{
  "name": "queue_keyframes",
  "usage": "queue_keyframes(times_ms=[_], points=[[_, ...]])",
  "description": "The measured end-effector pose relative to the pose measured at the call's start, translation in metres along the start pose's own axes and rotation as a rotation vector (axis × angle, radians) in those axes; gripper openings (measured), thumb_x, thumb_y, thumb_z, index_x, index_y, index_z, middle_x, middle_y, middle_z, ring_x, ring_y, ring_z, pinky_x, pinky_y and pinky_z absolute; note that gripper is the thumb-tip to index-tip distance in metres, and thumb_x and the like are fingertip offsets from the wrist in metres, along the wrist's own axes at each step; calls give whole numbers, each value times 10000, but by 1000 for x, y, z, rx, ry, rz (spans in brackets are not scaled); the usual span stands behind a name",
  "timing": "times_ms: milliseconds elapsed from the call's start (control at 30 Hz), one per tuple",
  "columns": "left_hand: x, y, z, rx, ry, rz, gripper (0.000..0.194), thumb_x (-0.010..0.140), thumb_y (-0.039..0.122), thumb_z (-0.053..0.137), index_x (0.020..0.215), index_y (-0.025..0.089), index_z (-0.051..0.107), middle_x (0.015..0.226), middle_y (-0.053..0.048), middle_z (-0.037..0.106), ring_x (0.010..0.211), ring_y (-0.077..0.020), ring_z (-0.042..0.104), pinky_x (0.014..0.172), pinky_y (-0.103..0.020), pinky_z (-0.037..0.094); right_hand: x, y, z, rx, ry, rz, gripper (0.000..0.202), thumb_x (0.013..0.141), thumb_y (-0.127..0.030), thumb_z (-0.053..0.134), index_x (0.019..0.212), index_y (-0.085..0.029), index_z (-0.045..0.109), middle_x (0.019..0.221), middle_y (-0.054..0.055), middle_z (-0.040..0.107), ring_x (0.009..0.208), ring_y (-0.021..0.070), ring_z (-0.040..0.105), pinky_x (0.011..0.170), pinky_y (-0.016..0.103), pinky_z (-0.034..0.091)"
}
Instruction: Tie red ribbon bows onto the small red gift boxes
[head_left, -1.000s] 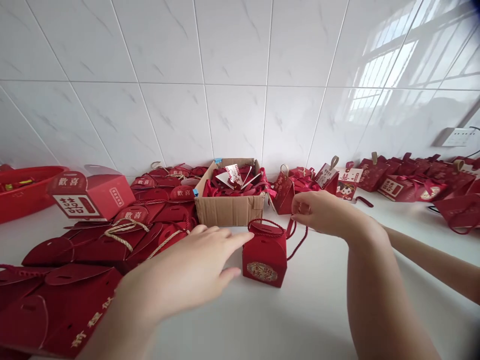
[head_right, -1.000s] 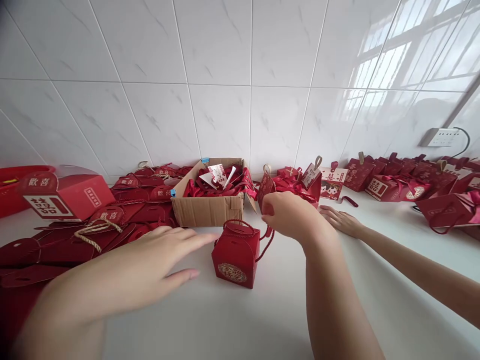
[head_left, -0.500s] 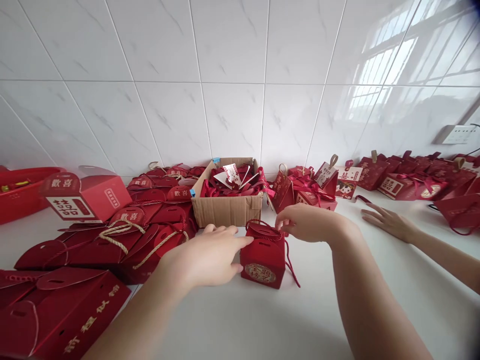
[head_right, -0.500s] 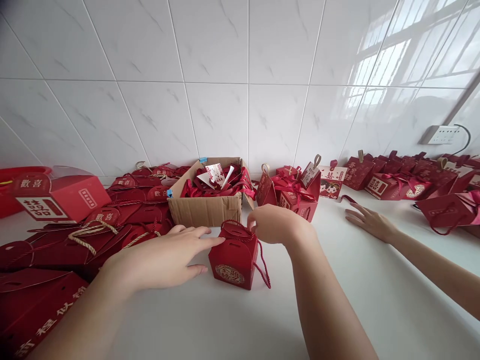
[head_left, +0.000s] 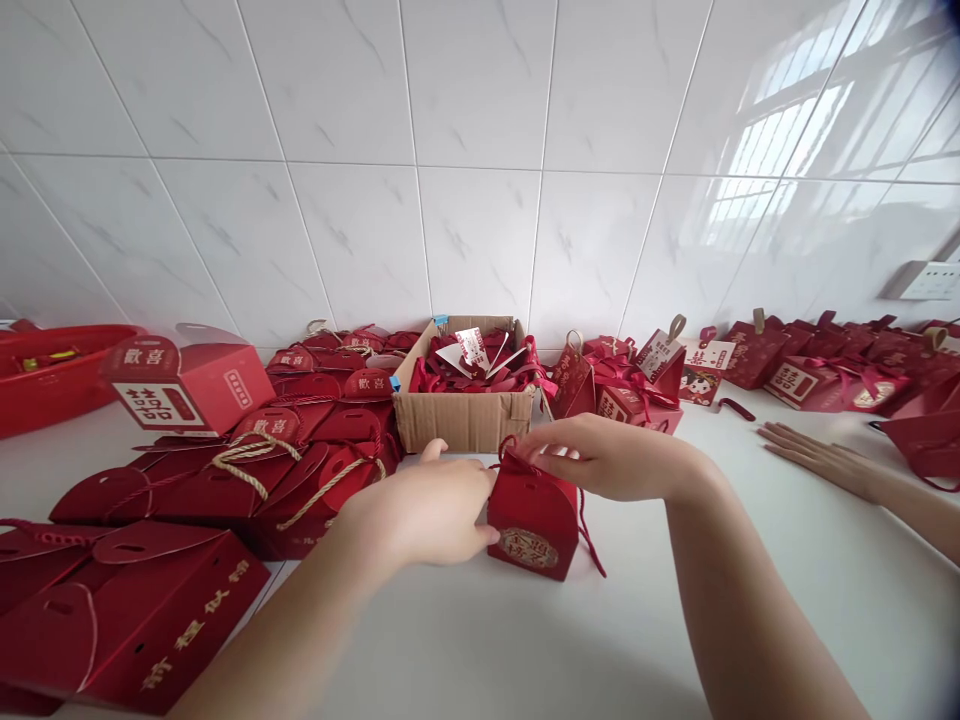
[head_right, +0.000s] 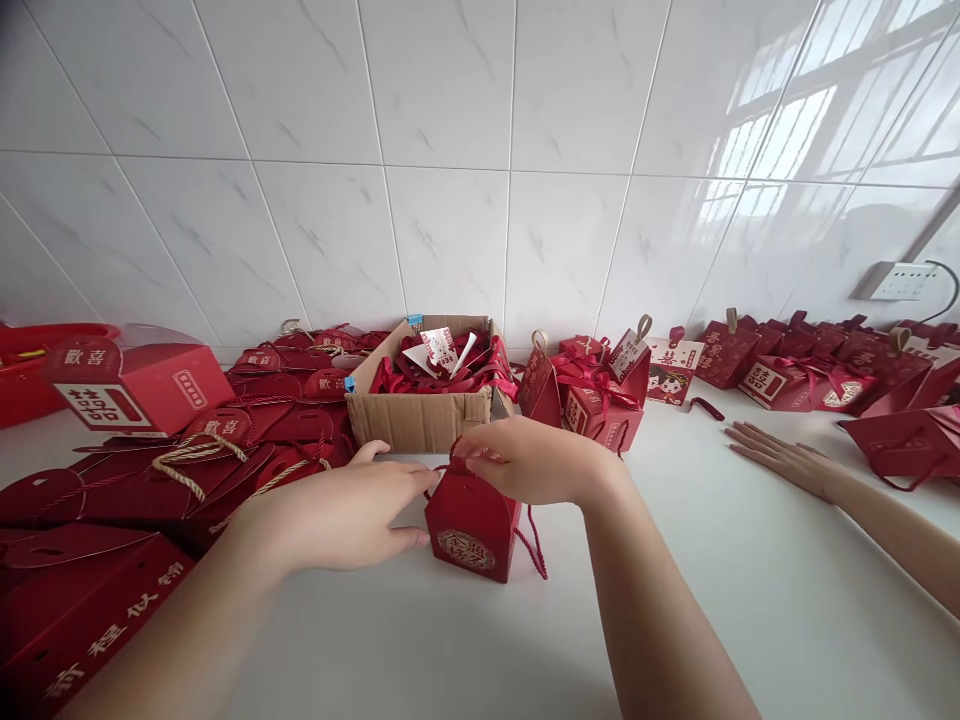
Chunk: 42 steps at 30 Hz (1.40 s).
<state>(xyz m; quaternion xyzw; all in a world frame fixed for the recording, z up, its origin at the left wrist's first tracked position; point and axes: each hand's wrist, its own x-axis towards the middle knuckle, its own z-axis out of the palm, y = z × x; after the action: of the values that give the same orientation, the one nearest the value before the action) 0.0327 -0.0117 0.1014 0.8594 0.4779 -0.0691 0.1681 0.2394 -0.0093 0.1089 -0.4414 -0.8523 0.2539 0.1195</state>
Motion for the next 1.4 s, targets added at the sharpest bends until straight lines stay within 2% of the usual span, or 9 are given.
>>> queue_keyframes(times_ms=[100,300,400,500,700,900,1133,1267,1400], points=[[0,10,-4,39,-144,-101,311,789,405,481,1001,250,648,948,-104,679,1246,-429,407,822,-524,474,4,0,4,40,-8,-42,354,905,-236,421,1229,-255,563,1057,49,677,936,200,616,787,320,481],[13,13,-3,89,-222,-101,419,770,379,493,1151,252,611,962,-125,685,1121,-409,526,721,-459,502,4,1,5,132,4,-129,379,921,-222,389,1286,-220,491,1198,68,610,1026,184,588,853,319,480],[12,0,-4,95,-152,-195,734,756,461,493,1429,225,319,1040,-175,666,1146,-412,512,652,-403,497,1,2,2,203,76,-141,387,912,-208,396,1293,-228,457,1211,69,597,1017,176,592,816,305,497],[2,-13,-9,57,-51,-318,839,775,554,430,1488,234,124,1242,-262,540,767,-323,671,574,-374,473,4,13,-1,216,261,-18,364,896,-232,416,1256,-254,462,1196,70,598,1001,196,598,786,334,509],[-25,-31,-16,-91,74,-298,817,761,633,441,1469,294,215,1076,-139,632,537,-194,632,476,-276,413,39,62,4,264,717,284,286,798,-248,547,1076,-185,519,1195,129,586,1091,257,565,863,400,479],[-28,-41,-15,-125,134,-193,663,767,580,491,1379,346,392,841,-34,642,558,-170,626,477,-236,385,68,95,23,337,731,300,498,763,-280,615,1228,-155,486,1240,158,584,1089,248,584,864,365,474],[-29,-42,-14,-175,125,-107,591,761,556,506,1294,301,506,829,-34,666,514,-153,588,479,-242,370,63,88,16,383,795,257,190,717,-347,644,716,-156,649,695,64,665,676,206,614,637,328,458],[-25,-34,-17,-137,181,-100,736,791,567,489,1446,327,254,1031,-71,664,678,-196,654,560,-264,434,46,64,1,517,934,78,222,794,-398,588,795,-179,623,784,27,641,721,143,585,670,267,447],[-9,-16,-19,-251,526,79,739,846,548,464,1471,347,126,1425,-90,432,1228,-287,481,864,-363,466,27,30,-4,874,947,-266,129,795,-314,652,792,-193,609,746,-11,580,682,95,533,640,220,424]])
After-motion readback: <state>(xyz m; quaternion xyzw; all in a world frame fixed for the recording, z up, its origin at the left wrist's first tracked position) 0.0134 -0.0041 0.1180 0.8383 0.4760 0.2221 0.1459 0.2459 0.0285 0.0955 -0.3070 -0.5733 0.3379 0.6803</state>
